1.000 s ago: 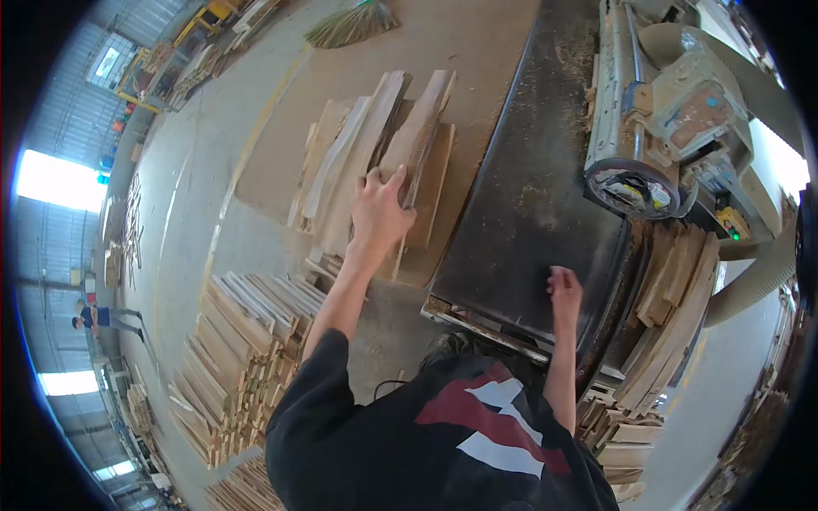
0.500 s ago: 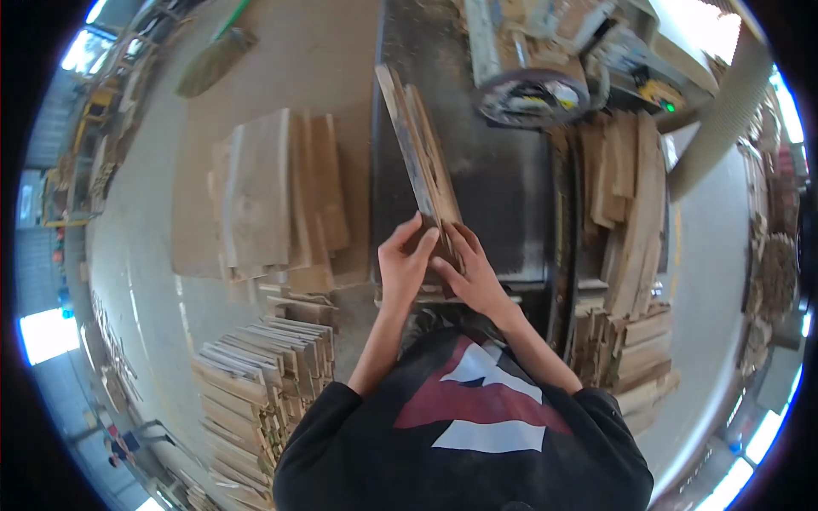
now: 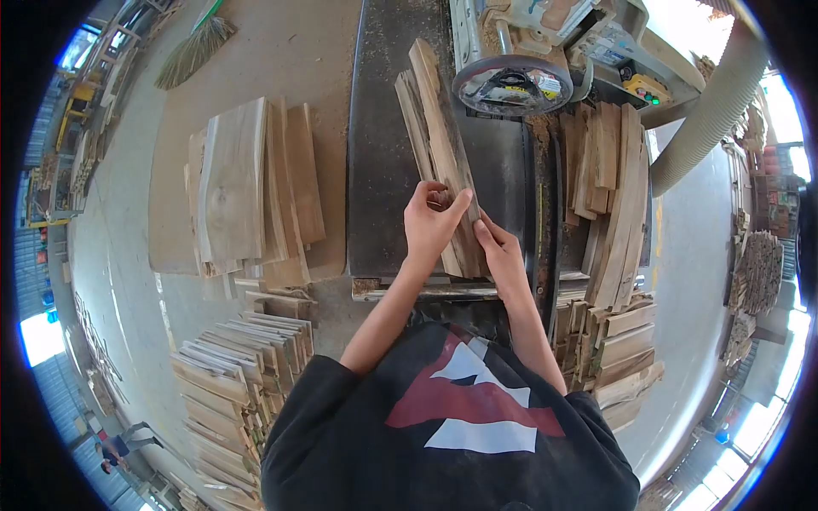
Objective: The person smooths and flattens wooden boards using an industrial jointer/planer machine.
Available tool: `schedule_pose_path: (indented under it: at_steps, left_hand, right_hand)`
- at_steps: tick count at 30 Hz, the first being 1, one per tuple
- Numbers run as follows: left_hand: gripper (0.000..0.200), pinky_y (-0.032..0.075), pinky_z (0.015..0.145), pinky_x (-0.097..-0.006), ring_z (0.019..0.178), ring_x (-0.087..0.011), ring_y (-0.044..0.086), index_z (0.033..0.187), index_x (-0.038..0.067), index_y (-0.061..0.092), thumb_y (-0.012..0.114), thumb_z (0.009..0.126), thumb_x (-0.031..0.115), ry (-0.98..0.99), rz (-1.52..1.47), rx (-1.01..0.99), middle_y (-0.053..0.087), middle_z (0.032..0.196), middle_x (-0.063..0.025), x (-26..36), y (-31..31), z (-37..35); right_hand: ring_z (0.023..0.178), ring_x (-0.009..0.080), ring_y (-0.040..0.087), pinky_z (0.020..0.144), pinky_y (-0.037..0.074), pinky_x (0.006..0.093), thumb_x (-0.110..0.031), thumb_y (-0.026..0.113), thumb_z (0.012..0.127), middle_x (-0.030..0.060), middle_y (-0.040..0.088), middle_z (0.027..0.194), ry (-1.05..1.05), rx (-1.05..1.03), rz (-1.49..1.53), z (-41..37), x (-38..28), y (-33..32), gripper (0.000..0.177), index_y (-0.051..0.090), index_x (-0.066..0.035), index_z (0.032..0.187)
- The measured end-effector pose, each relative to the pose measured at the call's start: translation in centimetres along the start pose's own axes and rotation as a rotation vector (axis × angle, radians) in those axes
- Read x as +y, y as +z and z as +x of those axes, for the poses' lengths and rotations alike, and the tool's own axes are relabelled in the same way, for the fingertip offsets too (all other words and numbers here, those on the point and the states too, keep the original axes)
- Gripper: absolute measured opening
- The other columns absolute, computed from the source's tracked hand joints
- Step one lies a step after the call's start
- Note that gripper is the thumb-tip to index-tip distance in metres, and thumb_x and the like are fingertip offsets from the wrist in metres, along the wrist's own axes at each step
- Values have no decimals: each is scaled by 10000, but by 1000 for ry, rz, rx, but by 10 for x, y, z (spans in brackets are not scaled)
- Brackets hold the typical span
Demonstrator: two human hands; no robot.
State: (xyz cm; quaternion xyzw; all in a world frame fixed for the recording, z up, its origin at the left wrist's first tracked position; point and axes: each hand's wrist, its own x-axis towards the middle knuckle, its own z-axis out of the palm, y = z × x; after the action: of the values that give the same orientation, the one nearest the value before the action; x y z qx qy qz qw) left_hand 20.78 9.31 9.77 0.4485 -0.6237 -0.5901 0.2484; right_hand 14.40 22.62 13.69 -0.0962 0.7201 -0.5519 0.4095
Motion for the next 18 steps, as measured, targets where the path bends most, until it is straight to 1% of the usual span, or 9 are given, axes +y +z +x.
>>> schedule_pose_path:
  at_steps: [5, 7, 8, 10, 13, 14, 15, 17, 18]
  left_hand:
    - [531, 520, 632, -316, 640, -142, 646, 828, -27, 696, 846, 768, 479, -52, 103, 26, 666, 675, -69, 23, -9, 17]
    - [557, 517, 626, -315, 604, -143, 642, 751, -26, 705, 834, 769, 515, -81, 159, 33, 660, 627, -67, 31, -17, 30]
    - [582, 511, 616, -314, 570, -142, 629, 696, -25, 706, 823, 773, 540, -124, 179, 4, 646, 586, -64, 35, -20, 37]
    - [634, 490, 591, -318, 513, -145, 605, 618, -36, 706, 770, 835, 556, -163, 180, -22, 627, 527, -66, 31, -22, 55]
    - [620, 499, 631, -280, 569, -124, 620, 664, -47, 713, 738, 902, 526, -61, -7, -38, 618, 564, -28, 17, -28, 71]
    - [522, 534, 723, -295, 727, -138, 681, 829, -56, 747, 753, 918, 459, -35, 14, -73, 711, 749, -75, 12, -38, 71]
    - [522, 534, 723, -295, 727, -138, 681, 829, -56, 747, 753, 918, 459, -34, 10, -75, 711, 749, -75, -3, -47, 67]
    - [563, 527, 925, -362, 1054, -219, 677, 1128, -39, 717, 834, 851, 437, 300, 101, -11, 714, 1171, -162, -47, -64, 47]
    - [669, 486, 1001, -412, 1177, -289, 608, 1238, -13, 663, 880, 776, 420, 361, 279, -38, 613, 1327, -195, -62, -79, 28]
  right_hand:
    - [1287, 155, 559, 1078, 414, 283, -285, 621, 1044, 130, 641, 1390, -23, -35, 3, 6, 6, -2, 462, 588, -31, 1429]
    - [1307, 241, 581, 1085, 425, 324, -293, 642, 1022, 187, 634, 1385, -118, -59, -107, 0, 6, 3, 553, 520, -13, 1483]
    - [1307, 241, 581, 1085, 425, 324, -293, 642, 1022, 187, 634, 1385, -123, -72, -97, -7, 6, 6, 553, 520, -13, 1483]
    - [1311, 344, 584, 1079, 444, 374, -236, 683, 982, 253, 615, 1367, -386, -4, -435, -23, 4, 14, 665, 407, 10, 1535]
    - [1325, 408, 557, 1070, 457, 409, -176, 722, 938, 299, 581, 1376, -246, -92, -474, -35, -1, 11, 766, 314, 39, 1550]
    - [1316, 418, 566, 1058, 465, 417, -136, 740, 918, 320, 563, 1384, -233, -119, -370, -34, 7, 6, 774, 323, 60, 1540]
    - [1316, 418, 566, 1058, 465, 417, -136, 740, 918, 320, 563, 1384, -234, -116, -374, -32, 18, 0, 774, 323, 60, 1540]
    - [1216, 286, 632, 1031, 483, 380, -120, 722, 937, 266, 638, 1291, -382, -86, -358, -28, 46, -13, 761, 307, 57, 1551]
    - [1049, 248, 686, 922, 543, 368, -121, 715, 948, 243, 672, 1223, -597, -30, -520, -23, 59, -17, 755, 301, 56, 1553]
